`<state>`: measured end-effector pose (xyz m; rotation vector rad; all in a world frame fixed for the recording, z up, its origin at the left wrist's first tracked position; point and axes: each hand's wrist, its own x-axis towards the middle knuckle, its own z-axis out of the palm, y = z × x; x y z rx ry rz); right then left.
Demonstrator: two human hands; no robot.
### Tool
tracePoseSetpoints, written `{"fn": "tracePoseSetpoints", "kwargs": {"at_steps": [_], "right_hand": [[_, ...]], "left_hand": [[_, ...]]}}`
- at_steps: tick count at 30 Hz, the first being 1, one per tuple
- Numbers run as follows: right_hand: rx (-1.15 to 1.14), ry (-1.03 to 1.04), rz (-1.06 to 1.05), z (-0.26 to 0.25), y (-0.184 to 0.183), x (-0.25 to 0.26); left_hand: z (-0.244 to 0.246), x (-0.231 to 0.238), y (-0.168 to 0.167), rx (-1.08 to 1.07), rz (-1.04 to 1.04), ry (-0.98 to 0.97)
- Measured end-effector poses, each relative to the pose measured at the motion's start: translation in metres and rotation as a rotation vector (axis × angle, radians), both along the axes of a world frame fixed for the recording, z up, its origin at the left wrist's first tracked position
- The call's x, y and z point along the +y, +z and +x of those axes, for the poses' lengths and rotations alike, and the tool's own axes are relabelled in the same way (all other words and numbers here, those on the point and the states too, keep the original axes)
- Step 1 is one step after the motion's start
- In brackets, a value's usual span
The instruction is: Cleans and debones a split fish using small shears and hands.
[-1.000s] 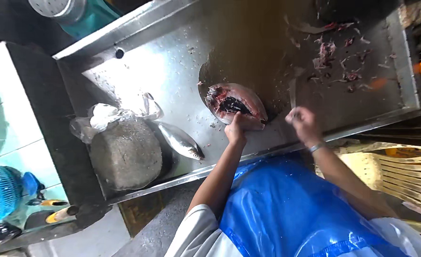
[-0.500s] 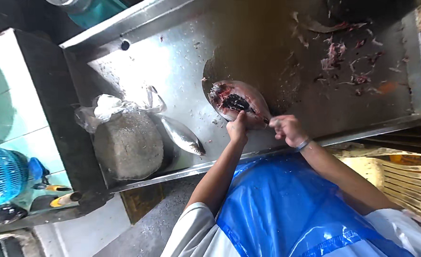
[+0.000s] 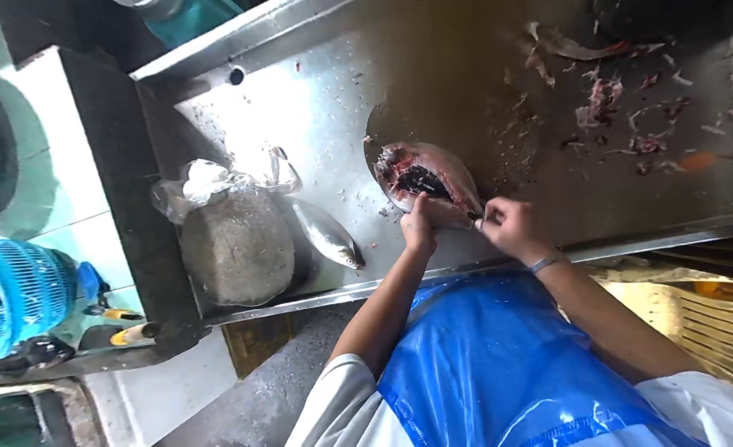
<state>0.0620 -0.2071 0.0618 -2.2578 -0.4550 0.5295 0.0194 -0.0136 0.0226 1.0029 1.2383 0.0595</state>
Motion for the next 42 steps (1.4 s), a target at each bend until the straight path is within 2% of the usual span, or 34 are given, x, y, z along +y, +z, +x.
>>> {"fn": "tracePoseSetpoints", "kwargs": {"at_steps": [1,3,5,6,7,9,10,11,13,14,15,16,17,19,20,24,26,27,29,32,33,34,36,38,40,42], "right_hand": [[-0.087,0.088,-0.168,-0.01,-0.003,0.002],[-0.178,0.2,-0.346,-0.02,-0.017,0.013],[-0.161,0.245,-0.333,-0.017,-0.025,0.025],[-0.081,0.202,-0.237,-0.013,-0.025,0.029],[0.088,0.078,-0.054,-0.006,-0.023,0.029],[0.482,-0.297,0.393,0.005,-0.021,0.02],[0.499,-0.347,0.459,0.009,-0.017,0.014],[0.375,-0.269,0.382,0.008,-0.016,0.007],[0.067,0.015,-0.012,-0.007,-0.012,0.007],[0.002,0.114,-0.178,-0.012,-0.013,0.015],[-0.015,0.169,-0.257,-0.014,-0.016,0.023],[0.007,0.164,-0.236,-0.012,-0.02,0.028],[0.093,0.087,-0.122,-0.004,-0.021,0.029],[0.224,-0.163,0.209,0.007,-0.025,0.022],[0.18,-0.185,0.214,0.011,-0.023,0.016],[-0.071,0.121,-0.26,-0.01,-0.012,0.021],[-0.138,0.227,-0.388,-0.017,-0.019,0.037],[-0.138,0.251,-0.385,-0.017,-0.021,0.043],[-0.036,0.185,-0.213,-0.011,-0.026,0.048],[0.54,-0.321,0.396,0.002,-0.029,0.036],[0.543,-0.386,0.454,0.003,-0.029,0.031],[0.399,-0.322,0.365,0.003,-0.026,0.027],[0.039,-0.053,-0.011,-0.007,-0.017,0.026],[-0.099,0.143,-0.269,-0.017,-0.017,0.038],[-0.031,0.157,-0.223,-0.013,-0.025,0.048],[0.331,-0.113,0.151,0.001,-0.031,0.047]], "left_hand": [[0.001,0.002,-0.002,0.001,-0.001,-0.003],[0.002,0.001,-0.007,0.012,0.018,-0.019],[0.003,0.002,-0.01,0.013,0.025,-0.019],[0.002,0.003,-0.01,0.013,0.024,-0.013],[0.002,0.004,-0.01,0.016,0.03,-0.008],[0.003,0.004,-0.009,0.016,0.037,-0.007],[0.003,0.004,-0.009,0.008,0.036,-0.005],[0.002,0.005,-0.008,0.003,0.033,-0.007],[0.001,0.006,-0.006,0.014,0.027,-0.02],[0.002,0.006,-0.006,0.019,0.03,-0.029],[0.002,0.005,-0.006,0.022,0.036,-0.036],[0.002,0.005,-0.006,0.022,0.038,-0.045],[0.002,0.005,-0.006,0.021,0.042,-0.044],[0.001,0.006,-0.004,0.026,0.043,-0.042],[0.002,0.009,-0.003,0.024,0.052,-0.038],[0.008,0.029,-0.003,-0.014,0.107,-0.052],[0.01,0.032,-0.005,-0.025,0.111,-0.062],[0.01,0.033,-0.007,-0.03,0.118,-0.066],[0.009,0.035,-0.011,-0.032,0.136,-0.071],[0.011,0.035,-0.013,-0.03,0.142,-0.065],[0.01,0.034,-0.014,-0.027,0.144,-0.063],[0.01,0.034,-0.013,-0.026,0.147,-0.056],[0.01,0.035,-0.011,-0.023,0.131,-0.045],[0.011,0.035,-0.011,-0.027,0.128,-0.051],[0.01,0.035,-0.011,-0.031,0.133,-0.06],[0.01,0.036,-0.012,-0.04,0.143,-0.059]]}}
